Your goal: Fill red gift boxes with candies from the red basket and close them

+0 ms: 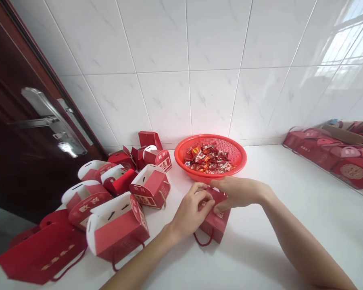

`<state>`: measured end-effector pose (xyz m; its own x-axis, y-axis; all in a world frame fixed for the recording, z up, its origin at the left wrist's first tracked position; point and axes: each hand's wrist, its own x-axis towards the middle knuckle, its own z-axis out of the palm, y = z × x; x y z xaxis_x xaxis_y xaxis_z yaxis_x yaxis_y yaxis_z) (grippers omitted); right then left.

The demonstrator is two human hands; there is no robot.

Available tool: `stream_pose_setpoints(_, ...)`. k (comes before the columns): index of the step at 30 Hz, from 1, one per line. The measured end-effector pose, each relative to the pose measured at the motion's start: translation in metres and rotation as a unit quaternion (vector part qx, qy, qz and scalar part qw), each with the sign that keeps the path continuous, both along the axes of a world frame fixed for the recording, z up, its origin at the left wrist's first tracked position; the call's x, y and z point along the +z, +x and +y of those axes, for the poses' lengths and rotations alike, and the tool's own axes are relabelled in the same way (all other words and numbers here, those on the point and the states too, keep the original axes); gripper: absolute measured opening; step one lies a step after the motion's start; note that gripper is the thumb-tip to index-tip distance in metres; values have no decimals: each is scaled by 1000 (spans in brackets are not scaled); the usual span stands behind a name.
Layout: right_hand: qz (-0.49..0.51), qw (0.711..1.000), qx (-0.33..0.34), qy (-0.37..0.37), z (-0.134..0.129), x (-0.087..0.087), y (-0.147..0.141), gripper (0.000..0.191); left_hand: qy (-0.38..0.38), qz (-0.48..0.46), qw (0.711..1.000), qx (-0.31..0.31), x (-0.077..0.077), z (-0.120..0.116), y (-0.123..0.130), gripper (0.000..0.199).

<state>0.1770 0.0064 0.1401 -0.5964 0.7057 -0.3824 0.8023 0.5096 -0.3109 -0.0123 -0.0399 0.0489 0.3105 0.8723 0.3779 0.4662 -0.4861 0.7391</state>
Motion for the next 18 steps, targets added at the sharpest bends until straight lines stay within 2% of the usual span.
stream_pose_setpoints(3, 8, 1000, -3, -2, -6, -2, -6, 30, 34, -18, 999, -3, -9, -6, -5, 19)
stream_pose_setpoints(7, -2, 1000, -5, -15, -8, -2, -9, 47, 56, -23, 998, 6, -19, -17, -9, 23)
stream_pose_setpoints(12, 0, 1000, 5, -28, -3, -3, -9, 58, 13, -72, 997, 35, -26, -28, -5, 25)
stream_pose_setpoints(18, 45, 996, 35, -61, 8, -11, -8, 67, -44, -109, 993, 19, -22, -24, -7, 21)
